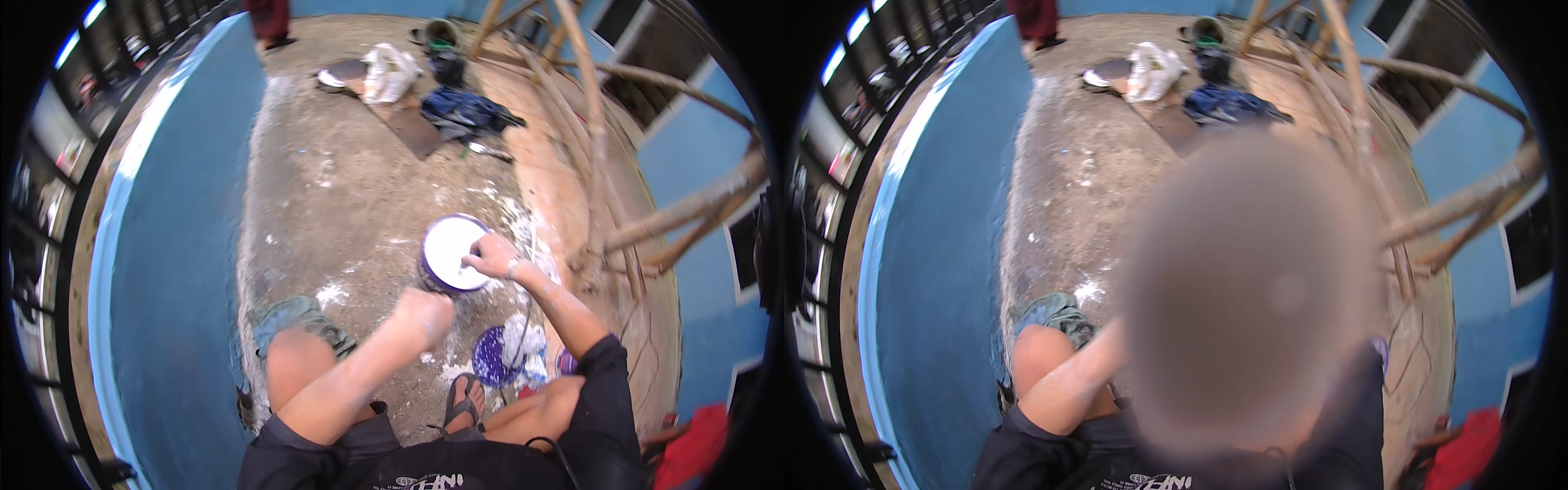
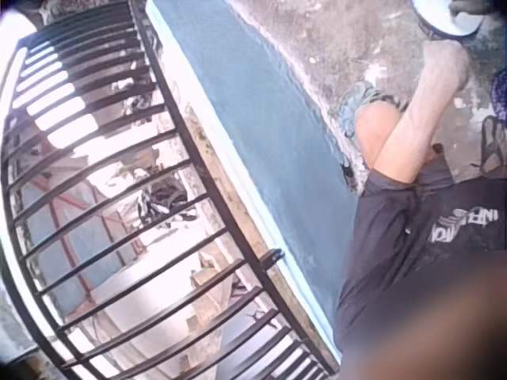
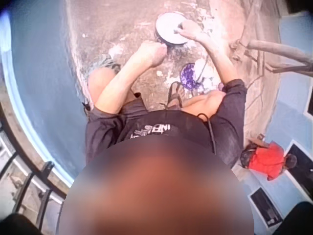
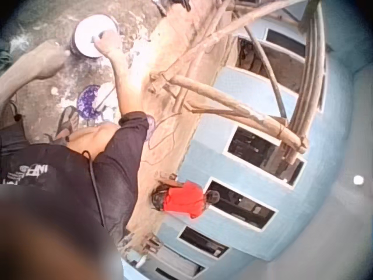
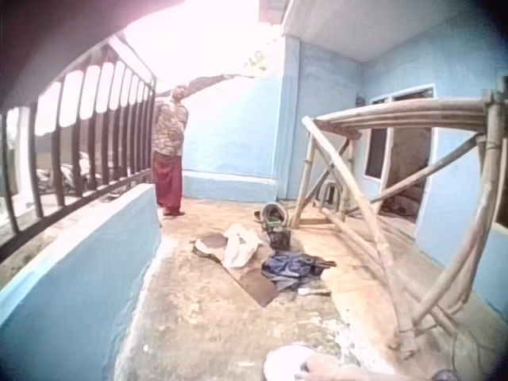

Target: The person sits on the floor and stirs white paint in a purple bucket using a ladle. They then pour the mixed paint into a clear plastic bucket.

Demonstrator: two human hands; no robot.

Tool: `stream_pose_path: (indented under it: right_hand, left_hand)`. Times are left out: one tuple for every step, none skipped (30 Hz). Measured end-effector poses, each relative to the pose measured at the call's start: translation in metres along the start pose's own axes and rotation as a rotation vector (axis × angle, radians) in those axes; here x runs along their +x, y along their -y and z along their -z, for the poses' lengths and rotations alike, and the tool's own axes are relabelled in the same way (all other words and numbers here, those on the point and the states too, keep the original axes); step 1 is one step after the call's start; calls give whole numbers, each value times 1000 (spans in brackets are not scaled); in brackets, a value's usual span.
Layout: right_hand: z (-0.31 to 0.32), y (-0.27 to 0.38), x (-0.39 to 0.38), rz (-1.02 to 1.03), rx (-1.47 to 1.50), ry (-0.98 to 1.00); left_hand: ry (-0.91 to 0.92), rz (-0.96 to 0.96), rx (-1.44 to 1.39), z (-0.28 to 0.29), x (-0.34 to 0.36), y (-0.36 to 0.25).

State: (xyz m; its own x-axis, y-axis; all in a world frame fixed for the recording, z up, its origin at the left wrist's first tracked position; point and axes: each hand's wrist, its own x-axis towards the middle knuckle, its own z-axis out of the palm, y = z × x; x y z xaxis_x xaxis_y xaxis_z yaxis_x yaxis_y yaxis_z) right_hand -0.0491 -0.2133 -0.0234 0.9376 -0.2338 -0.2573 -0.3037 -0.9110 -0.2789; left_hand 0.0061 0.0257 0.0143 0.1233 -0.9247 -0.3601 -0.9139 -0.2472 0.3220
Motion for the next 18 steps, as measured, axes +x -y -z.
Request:
stream_pose_path:
  right_hand:
    - [7, -3, -2, -43, -63, -52]
    - [14, -8, -8, -61, -111, -131]
    - [24, -15, -10, -64, 2, -176]
    - [33, -23, -16, -50, 117, -222]
    - [41, -27, -20, -42, 194, -312]
    - [48, -28, -26, -81, 241, -373]
    - [55, -29, -33, -27, 403, -407]
    - [65, -30, -38, -53, 524, -390]
    - [75, -31, -42, -12, 547, -409]
    - [83, -33, -46, -22, 544, -367]
    - [86, -32, -48, -13, 544, -394]
    - [88, -31, -50, 27, 545, -442]
    - [86, -30, -49, 89, 535, -473]
    - [82, -29, -48, 92, 516, -475]
    - [77, -31, -46, 114, 506, -469]
    - [70, -32, -43, 188, 512, -480]
    - [60, -31, -38, 179, 404, -477]
    - [49, -31, -35, 200, 375, -467]
  left_hand:
    - [-59, 70, -1, 10, 2, 12]
    - [-118, 105, 8, 20, 2, 23]
    - [-216, 100, -56, 30, 5, 29]
    - [-282, 84, -97, 37, 5, 33]
    - [-358, 81, -147, 42, 4, 33]
    - [-340, 119, -181, 48, 1, 33]
    - [-337, 133, -190, 51, -2, 30]
    - [-337, 163, -195, 55, -7, 29]
    - [-317, 168, -212, 58, -11, 27]
    - [-283, 200, -220, 59, -15, 26]
    - [-249, 249, -213, 61, -20, 26]
    - [-229, 252, -237, 62, -23, 26]
    - [-204, 268, -247, 62, -26, 27]
    - [-185, 297, -252, 63, -28, 29]
    - [-164, 304, -239, 63, -29, 31]
    - [-143, 314, -236, 62, -30, 31]
    - [-130, 326, -232, 63, -30, 32]
    - [-123, 338, -226, 62, -30, 33]
